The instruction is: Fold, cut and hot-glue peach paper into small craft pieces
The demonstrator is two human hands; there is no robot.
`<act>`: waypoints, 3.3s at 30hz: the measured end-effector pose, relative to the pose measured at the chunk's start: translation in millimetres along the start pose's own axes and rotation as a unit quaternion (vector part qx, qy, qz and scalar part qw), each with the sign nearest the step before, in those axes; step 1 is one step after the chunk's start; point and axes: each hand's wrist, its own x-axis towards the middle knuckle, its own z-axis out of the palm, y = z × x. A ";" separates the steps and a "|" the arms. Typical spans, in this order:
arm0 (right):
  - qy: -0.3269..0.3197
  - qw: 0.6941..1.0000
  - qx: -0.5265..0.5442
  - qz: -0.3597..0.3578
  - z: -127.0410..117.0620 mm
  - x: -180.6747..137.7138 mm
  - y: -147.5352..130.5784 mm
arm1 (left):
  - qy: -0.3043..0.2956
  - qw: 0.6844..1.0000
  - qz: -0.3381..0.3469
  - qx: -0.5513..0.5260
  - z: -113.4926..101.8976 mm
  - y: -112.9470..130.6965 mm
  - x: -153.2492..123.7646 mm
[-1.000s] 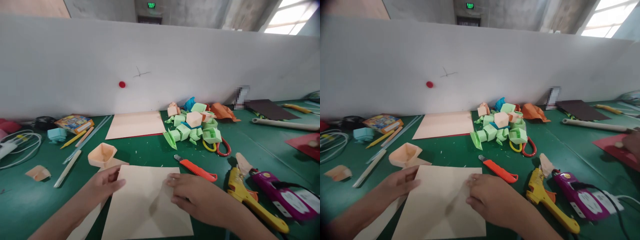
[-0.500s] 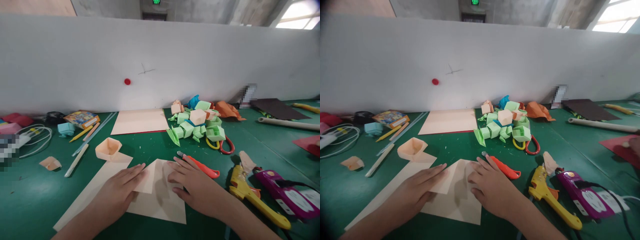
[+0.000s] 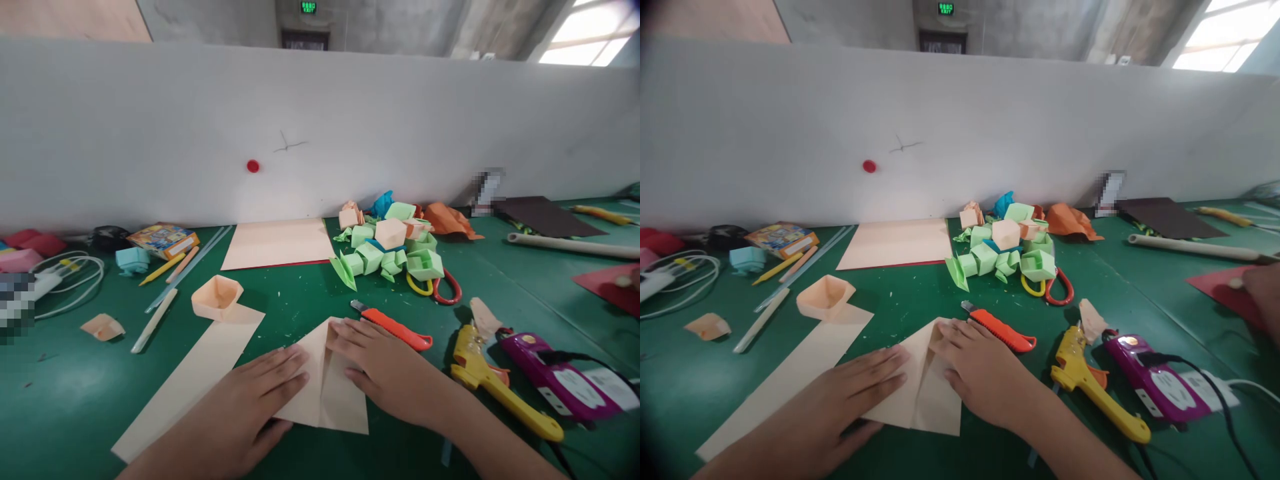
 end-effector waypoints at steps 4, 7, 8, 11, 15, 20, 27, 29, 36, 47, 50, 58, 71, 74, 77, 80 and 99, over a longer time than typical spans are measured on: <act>-0.009 1.000 -0.002 -0.002 3.5 -0.6 2.1 | -0.021 0.999 -0.011 -0.029 -4.8 -6.0 0.7; -0.006 1.000 0.012 0.007 3.8 1.0 1.7 | -0.018 0.999 -0.020 -0.032 -4.6 -9.2 0.5; -0.002 1.000 0.016 0.009 3.8 1.9 1.4 | -0.014 0.999 -0.023 -0.032 -3.9 -10.1 0.2; 0.013 1.000 0.019 0.010 3.4 4.4 -0.8 | 0.001 0.999 -0.031 -0.024 0.1 -13.0 -0.5; 0.022 1.000 0.012 -0.011 1.0 5.1 -9.5 | 0.034 0.998 -0.049 0.008 8.8 -14.6 1.3; -0.035 0.998 0.021 -0.051 2.8 3.7 -22.4 | 0.027 0.999 -0.043 0.019 13.4 -9.2 5.8; -0.074 0.995 0.022 -0.068 7.0 2.0 -25.6 | 0.025 0.997 -0.072 -0.015 7.1 -18.0 -1.1; -0.076 0.994 0.020 -0.069 5.6 1.3 -25.1 | 0.028 0.996 -0.083 -0.009 6.7 -25.7 -4.4; -0.073 0.994 0.014 -0.081 4.6 0.0 -21.0 | -0.014 0.999 -0.037 0.032 -1.7 -46.6 -8.8; -0.065 0.994 0.030 -0.088 7.5 -0.9 -12.7 | -0.009 0.999 -0.025 0.041 -15.1 -51.4 -11.0; -0.050 0.994 0.038 -0.093 6.9 1.0 -9.5 | 0.003 0.999 -0.034 0.038 -14.3 -55.6 -16.0; -0.033 0.991 0.081 -0.101 4.3 4.1 -5.3 | 0.017 0.998 -0.029 0.048 -10.3 -52.6 -20.5; -0.046 0.987 0.133 -0.080 -2.3 4.8 -4.2 | -0.012 0.999 -0.043 0.024 -8.4 -55.6 -17.0; -0.048 0.988 0.116 -0.085 -0.6 5.3 -3.1 | -0.007 0.999 -0.033 0.022 -7.2 -60.7 -17.5; -0.050 0.990 0.106 -0.080 0.5 5.7 -2.3 | 0.004 1.000 -0.023 0.019 -4.3 -65.3 -18.4; -0.054 0.990 0.103 -0.075 0.5 6.0 -2.4 | 0.008 1.000 -0.020 0.019 -1.0 -66.9 -18.9; -0.048 0.990 0.125 -0.054 -0.6 5.6 -2.4 | 0.025 0.999 -0.011 0.030 -1.3 -64.5 -18.1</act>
